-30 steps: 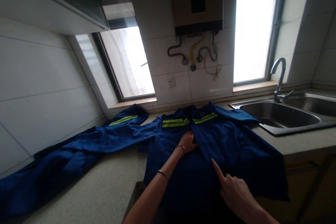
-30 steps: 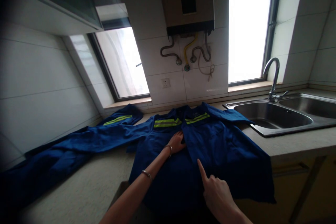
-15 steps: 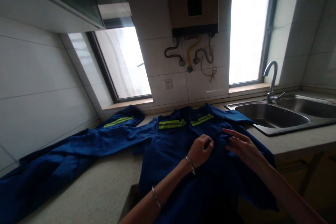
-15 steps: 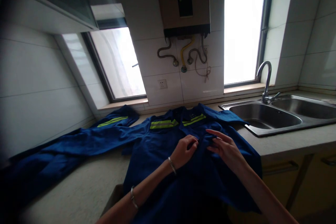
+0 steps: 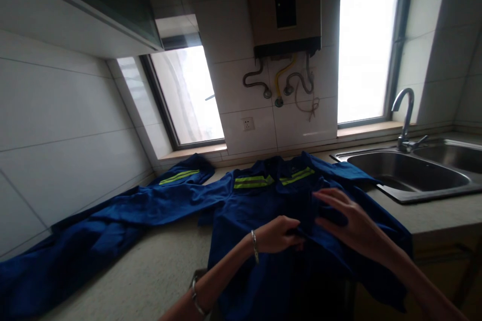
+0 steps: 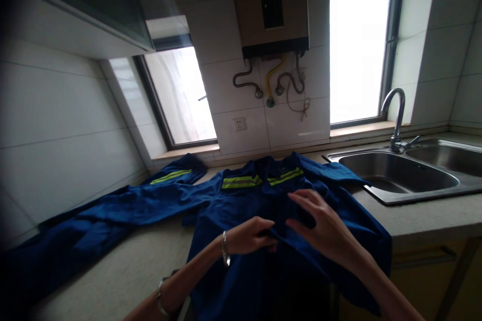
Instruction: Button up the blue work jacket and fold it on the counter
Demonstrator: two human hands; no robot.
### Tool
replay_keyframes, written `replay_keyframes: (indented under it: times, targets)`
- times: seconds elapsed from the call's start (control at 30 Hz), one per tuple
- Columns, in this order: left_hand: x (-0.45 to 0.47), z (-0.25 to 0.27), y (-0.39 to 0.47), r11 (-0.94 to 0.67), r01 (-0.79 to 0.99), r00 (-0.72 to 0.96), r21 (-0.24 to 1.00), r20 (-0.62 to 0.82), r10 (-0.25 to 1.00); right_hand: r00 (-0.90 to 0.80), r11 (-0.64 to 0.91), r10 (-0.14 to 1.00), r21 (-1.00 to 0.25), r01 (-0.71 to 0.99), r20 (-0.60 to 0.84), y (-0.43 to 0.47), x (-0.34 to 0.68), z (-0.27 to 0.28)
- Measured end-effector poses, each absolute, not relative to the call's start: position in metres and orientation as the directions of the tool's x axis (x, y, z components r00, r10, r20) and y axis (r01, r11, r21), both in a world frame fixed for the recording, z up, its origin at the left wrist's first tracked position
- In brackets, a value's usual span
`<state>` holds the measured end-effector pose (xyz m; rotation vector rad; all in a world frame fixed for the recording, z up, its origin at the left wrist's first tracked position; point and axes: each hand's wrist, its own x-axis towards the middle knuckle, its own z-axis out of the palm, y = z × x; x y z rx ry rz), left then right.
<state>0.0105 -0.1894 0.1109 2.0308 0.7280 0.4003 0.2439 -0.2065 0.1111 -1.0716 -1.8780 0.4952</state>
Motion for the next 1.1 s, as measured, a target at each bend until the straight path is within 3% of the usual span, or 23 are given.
replay_keyframes:
  times: [0.1,0.27,0.47,0.53,0.63,0.73,0.8,0.87,0.97,1.03,1.1]
  targets:
    - [0.011,0.115,-0.194,-0.458,0.37,0.803,0.808,-0.031,0.595,-0.598,0.621,0.749,-0.614,0.487,0.284,-0.227,0.227,0.12]
    - [0.013,0.114,-0.197,-0.487,0.472,0.706,0.735,0.016,0.708,-0.56,0.618,0.781,-0.47,0.63,0.277,-0.217,0.22,0.116]
    - [0.012,0.116,-0.198,-0.588,0.482,0.768,0.65,0.009,0.64,-0.68,0.567,0.726,-0.651,0.505,0.104,-0.199,0.222,0.098]
    - [0.011,0.113,-0.197,-0.608,0.49,0.769,0.624,0.019,0.639,-0.665,0.542,0.734,-0.71,0.45,0.138,-0.197,0.216,0.084]
    - [0.014,0.106,-0.195,-0.596,0.521,0.709,0.611,0.078,0.701,-0.479,0.523,0.821,-0.744,0.415,0.31,-0.196,0.202,0.059]
    - [0.018,0.105,-0.191,-0.505,0.584,0.558,0.635,0.137,0.819,-0.307,0.613,0.788,-0.635,0.47,0.534,-0.201,0.189,0.044]
    - [0.017,0.108,-0.188,-0.461,0.597,0.497,0.657,0.149,0.855,-0.33,0.67,0.729,-0.526,0.523,0.6,-0.206,0.184,0.045]
    - [0.011,0.115,-0.185,-0.488,0.572,0.555,0.659,0.127,0.822,-0.456,0.69,0.723,-0.505,0.519,0.519,-0.208,0.182,0.054]
    - [-0.008,0.13,-0.181,-0.537,0.524,0.665,0.661,0.075,0.743,-0.566,0.571,0.766,-0.726,0.383,0.304,-0.192,0.185,0.078]
    - [-0.024,0.142,-0.177,-0.514,0.517,0.641,0.685,0.088,0.763,-0.496,0.423,0.823,-0.881,0.213,0.276,-0.165,0.187,0.096]
    - [-0.04,0.157,-0.175,-0.475,0.508,0.56,0.719,0.143,0.816,-0.36,0.32,0.888,-0.947,0.037,0.286,-0.127,0.187,0.11]
